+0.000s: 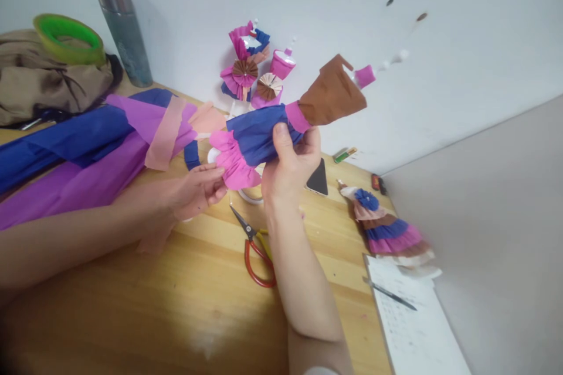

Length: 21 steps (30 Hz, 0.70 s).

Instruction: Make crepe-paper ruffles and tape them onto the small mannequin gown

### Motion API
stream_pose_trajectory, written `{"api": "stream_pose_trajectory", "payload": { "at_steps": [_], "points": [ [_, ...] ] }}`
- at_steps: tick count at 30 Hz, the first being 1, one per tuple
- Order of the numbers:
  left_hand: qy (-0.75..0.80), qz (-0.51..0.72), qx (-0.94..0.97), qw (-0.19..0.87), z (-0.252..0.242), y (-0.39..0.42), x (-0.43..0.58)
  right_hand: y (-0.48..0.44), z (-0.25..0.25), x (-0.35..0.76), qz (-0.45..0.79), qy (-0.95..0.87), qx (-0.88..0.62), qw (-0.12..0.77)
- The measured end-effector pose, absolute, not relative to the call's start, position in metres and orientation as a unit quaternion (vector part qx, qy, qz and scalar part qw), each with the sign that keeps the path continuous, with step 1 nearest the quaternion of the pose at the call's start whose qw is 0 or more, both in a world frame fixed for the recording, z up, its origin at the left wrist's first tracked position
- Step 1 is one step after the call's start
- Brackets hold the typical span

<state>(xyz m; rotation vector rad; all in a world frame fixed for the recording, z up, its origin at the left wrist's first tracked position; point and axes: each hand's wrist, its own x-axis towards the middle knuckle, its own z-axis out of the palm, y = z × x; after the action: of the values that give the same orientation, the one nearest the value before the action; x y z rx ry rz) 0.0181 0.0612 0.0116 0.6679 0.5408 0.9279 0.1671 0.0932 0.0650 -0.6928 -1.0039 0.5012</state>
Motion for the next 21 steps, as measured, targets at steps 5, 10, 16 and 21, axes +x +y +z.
{"api": "stream_pose_trajectory", "payload": {
  "at_steps": [5, 10, 16, 21],
  "points": [
    [0.264, 0.44, 0.33, 0.792, 0.0123, 0.0583, 0.0185, 0.0937, 0.0646, 0.1678, 0.227, -0.47, -0.336, 0.784],
    [0.268, 0.43, 0.357, 0.785, 0.0172, 0.0576, 0.0165, 0.0955, 0.064, 0.1701, 0.235, -0.461, -0.319, 0.794],
    [0.274, 0.423, 0.37, 0.78, 0.0138, 0.0599, 0.0159, 0.0974, 0.0627, 0.1721, 0.232, -0.46, -0.323, 0.794],
    [0.28, 0.431, 0.358, 0.78, 0.0149, 0.0598, 0.0151, 0.0974, 0.0613, 0.1723, 0.237, -0.456, -0.329, 0.792]
  ]
}}
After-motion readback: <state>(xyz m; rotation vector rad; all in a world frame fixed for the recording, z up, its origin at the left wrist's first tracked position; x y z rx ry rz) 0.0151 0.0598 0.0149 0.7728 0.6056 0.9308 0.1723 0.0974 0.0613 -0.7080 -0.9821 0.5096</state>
